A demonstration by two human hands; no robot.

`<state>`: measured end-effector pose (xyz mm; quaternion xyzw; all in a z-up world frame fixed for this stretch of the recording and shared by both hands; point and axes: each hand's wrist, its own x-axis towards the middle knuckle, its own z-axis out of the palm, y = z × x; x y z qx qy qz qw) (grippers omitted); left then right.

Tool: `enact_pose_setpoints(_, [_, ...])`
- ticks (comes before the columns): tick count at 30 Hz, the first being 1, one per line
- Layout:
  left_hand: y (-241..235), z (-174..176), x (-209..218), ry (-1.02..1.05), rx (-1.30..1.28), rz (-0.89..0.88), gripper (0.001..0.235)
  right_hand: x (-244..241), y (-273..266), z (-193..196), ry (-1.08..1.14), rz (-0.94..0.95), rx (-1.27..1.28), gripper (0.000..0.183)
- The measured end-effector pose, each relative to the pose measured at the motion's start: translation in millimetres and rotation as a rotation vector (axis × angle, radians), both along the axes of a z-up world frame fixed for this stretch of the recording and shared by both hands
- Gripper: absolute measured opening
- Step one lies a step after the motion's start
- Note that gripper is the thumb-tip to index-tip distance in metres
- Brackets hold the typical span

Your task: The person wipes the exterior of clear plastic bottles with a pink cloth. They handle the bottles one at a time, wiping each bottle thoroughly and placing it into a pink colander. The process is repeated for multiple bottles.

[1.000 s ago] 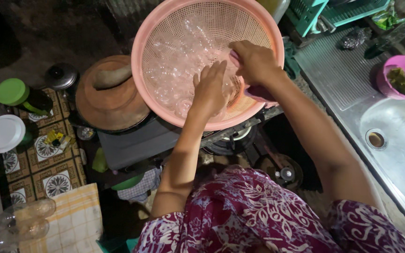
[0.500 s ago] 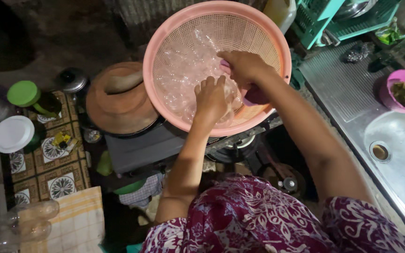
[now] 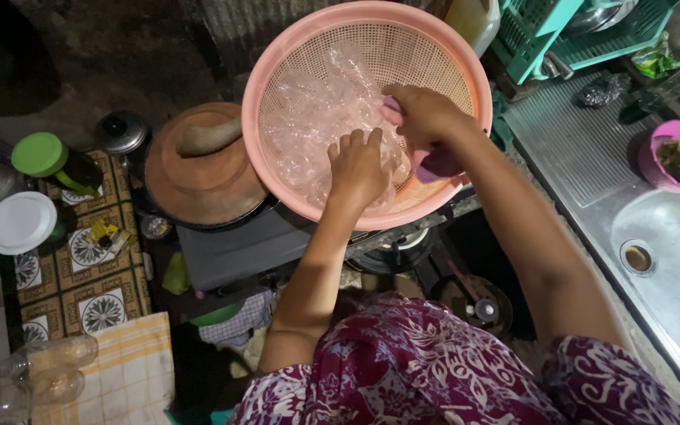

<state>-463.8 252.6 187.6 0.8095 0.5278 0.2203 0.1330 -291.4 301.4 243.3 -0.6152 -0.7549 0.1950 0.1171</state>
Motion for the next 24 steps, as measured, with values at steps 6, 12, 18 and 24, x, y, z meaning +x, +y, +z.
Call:
enact_pose_setpoints(6, [-25, 23, -3, -0.153, 0.194, -0.003, 0.068, 6, -40, 56, 0.165, -0.097, -0.069, 0.086])
enact_pose_setpoints(12, [-88, 43, 16, -0.847, -0.191, -0.210, 0.110, 20, -86, 57, 0.918, -0.036, 0.144, 0.048])
enact_pose_setpoints(18, [-138, 33, 18, -1.027, -0.185, 0.006, 0.035, 42, -151, 27, 1.163, 0.087, 0.181, 0.056])
enact_pose_setpoints(24, [-218, 28, -15, -2.074, -0.624, -0.926, 0.034, 61, -202, -2, 0.592, 0.384, 0.372, 0.082])
